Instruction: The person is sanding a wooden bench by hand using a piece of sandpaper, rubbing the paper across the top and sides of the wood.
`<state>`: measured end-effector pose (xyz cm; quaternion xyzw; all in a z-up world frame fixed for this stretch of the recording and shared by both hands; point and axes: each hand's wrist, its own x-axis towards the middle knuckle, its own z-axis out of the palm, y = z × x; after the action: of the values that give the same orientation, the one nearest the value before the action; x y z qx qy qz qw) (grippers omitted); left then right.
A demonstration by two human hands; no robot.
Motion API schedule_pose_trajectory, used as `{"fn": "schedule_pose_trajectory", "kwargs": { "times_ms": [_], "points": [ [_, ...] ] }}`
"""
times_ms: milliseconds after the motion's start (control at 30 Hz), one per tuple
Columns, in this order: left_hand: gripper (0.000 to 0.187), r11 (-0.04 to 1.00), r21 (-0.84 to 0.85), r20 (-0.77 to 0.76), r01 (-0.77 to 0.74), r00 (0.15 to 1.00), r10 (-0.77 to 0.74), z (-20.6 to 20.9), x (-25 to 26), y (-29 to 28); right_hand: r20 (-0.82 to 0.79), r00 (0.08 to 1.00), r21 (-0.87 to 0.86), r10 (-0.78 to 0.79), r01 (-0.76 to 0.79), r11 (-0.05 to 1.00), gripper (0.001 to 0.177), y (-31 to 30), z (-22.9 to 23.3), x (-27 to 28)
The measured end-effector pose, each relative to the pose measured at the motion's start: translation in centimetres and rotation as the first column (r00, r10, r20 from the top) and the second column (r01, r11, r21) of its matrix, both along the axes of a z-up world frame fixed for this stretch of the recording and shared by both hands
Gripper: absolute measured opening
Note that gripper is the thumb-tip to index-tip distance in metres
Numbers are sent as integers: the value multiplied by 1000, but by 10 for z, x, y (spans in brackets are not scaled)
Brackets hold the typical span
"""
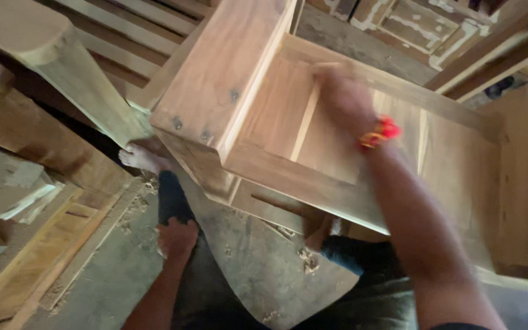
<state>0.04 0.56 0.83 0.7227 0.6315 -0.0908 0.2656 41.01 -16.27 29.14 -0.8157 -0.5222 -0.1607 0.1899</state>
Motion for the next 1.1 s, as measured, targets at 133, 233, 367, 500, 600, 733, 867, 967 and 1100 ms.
{"fn": "schedule_pose_trajectory", "kwargs": {
  "times_ms": [133,233,367,500,600,733,867,967,1100],
  "points": [
    [61,999,54,35,2,999,-4,1,-3,-6,-91,934,-200,-346,323,925,36,-104,9,19],
    [60,998,66,61,-3,998,-1,3,-3,-6,19,912,-203,-410,405,892,37,-171,10,26],
    [65,1000,-3,1,5,1000,-5,4,5,-3,298,935,-112,-193,235,965,28,-187,-1,42],
    [66,1000,7,24,2,1000,-2,-1,6,-1,200,976,-46,-82,92,995,27,-129,-11,32],
    [68,1000,16,-10,-6,1000,6,-24,-1,-4,41,993,17,-108,108,994,28,-71,-8,7],
    [71,997,62,-29,42,999,-41,-55,-10,14,4,1000,109,-27,27,994,31,-74,3,0],
    [71,990,111,-12,88,996,-88,-45,-11,8,-12,769,-330,-640,601,728,33,-146,-21,43],
    [70,1000,-4,-55,14,998,-14,-27,-3,9,-133,974,172,-181,203,964,27,-261,-47,78],
    [67,993,88,-59,73,996,-68,-34,-8,1,539,779,-148,-320,461,875,18,-319,-71,117]
  ]
}}
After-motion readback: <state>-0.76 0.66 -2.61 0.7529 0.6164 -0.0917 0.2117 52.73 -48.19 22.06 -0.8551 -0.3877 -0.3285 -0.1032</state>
